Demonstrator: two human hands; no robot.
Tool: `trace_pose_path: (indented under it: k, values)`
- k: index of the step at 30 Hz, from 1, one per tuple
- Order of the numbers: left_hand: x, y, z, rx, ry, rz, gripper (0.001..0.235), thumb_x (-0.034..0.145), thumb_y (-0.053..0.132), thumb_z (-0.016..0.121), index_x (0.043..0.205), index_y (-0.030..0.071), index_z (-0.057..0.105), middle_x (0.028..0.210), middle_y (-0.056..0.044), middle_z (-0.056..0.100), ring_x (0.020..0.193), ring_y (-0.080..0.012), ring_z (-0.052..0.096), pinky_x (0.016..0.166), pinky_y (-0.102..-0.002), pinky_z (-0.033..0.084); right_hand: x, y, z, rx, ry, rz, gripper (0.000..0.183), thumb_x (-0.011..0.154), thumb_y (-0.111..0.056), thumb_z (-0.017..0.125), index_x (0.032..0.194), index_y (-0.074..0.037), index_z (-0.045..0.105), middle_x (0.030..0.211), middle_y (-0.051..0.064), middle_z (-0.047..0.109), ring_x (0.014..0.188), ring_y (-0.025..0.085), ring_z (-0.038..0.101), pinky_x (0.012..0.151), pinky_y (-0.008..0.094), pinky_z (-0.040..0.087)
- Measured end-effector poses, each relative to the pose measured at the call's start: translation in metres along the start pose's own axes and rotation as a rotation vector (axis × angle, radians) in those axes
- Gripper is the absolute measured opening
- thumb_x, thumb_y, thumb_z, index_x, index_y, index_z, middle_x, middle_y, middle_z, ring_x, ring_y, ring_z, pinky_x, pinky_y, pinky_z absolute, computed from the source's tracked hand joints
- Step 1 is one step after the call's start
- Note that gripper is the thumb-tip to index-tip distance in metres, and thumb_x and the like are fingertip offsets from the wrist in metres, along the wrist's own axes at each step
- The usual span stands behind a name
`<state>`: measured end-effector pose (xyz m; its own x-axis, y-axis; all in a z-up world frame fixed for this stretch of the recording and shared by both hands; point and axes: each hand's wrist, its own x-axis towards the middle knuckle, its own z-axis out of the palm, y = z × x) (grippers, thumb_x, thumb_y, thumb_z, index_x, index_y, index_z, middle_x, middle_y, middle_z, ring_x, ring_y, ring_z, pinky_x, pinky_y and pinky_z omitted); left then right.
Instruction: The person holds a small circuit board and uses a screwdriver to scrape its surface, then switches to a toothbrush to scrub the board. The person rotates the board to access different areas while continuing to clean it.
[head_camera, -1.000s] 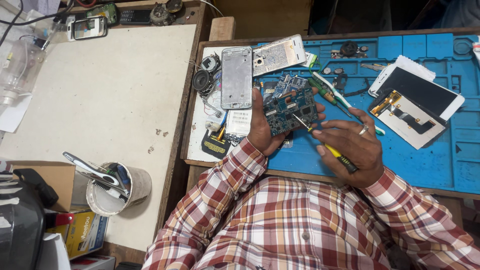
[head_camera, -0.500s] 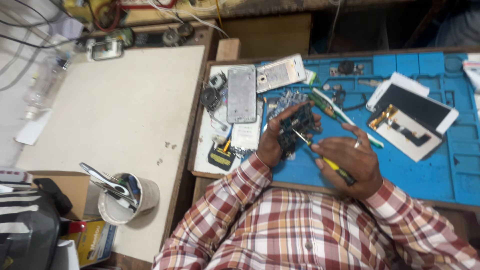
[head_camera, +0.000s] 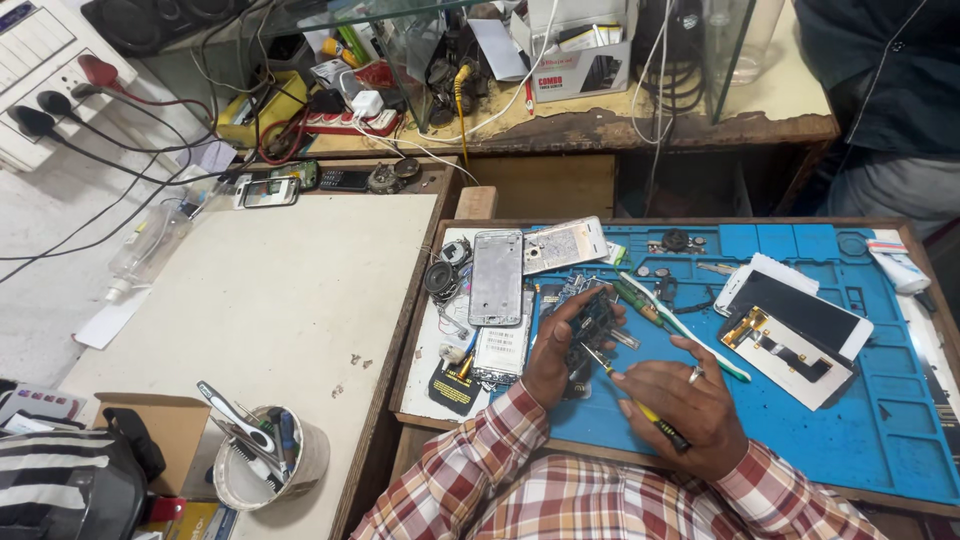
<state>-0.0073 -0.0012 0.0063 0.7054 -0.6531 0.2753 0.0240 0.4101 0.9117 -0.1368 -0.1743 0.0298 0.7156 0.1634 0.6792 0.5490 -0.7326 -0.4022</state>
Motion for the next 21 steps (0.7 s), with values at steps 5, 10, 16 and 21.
trace_pose_path:
  k: [5, 10, 16, 21]
  values:
    - [0.002, -0.003, 0.0, -0.149, 0.012, -0.02, 0.107, 0.092, 0.084, 0.047, 0.156, -0.002, 0.043, 0.134, -0.018, 0.063, 0.125, -0.0253, 0.063, 0.098, -0.033, 0.057, 0.001, 0.0, 0.0, 0.009, -0.037, 0.008, 0.033, 0.086, -0.019, 0.074, 0.119, -0.017, 0.071, 0.101, -0.001, 0.076, 0.103, 0.016, 0.073, 0.116, 0.054, 0.033]
    - [0.002, -0.003, -0.001, -0.382, 0.02, -0.154, 0.107, 0.091, 0.087, 0.032, 0.154, 0.001, 0.045, 0.132, -0.021, 0.065, 0.125, -0.0313, 0.065, 0.1, -0.039, 0.059, -0.002, 0.006, 0.001, 0.034, -0.052, 0.084, 0.033, 0.087, -0.019, 0.072, 0.12, -0.017, 0.072, 0.102, 0.0, 0.078, 0.104, 0.016, 0.073, 0.117, 0.053, 0.032]
    - [0.002, 0.002, -0.002, -0.458, -0.017, -0.222, 0.113, 0.089, 0.092, 0.02, 0.154, 0.002, 0.047, 0.131, -0.022, 0.066, 0.122, -0.0332, 0.067, 0.101, -0.045, 0.058, -0.005, 0.009, 0.0, 0.093, -0.042, 0.097, 0.033, 0.089, -0.019, 0.071, 0.121, -0.018, 0.072, 0.107, 0.001, 0.079, 0.104, 0.016, 0.075, 0.117, 0.052, 0.035]
    - [0.002, 0.002, -0.003, -0.485, -0.018, -0.246, 0.115, 0.088, 0.093, 0.019, 0.154, 0.002, 0.047, 0.132, -0.022, 0.065, 0.122, -0.0337, 0.067, 0.102, -0.046, 0.057, -0.007, 0.011, 0.001, 0.098, -0.042, 0.09, 0.032, 0.09, -0.018, 0.07, 0.122, -0.018, 0.071, 0.11, 0.001, 0.08, 0.105, 0.016, 0.076, 0.117, 0.053, 0.036]
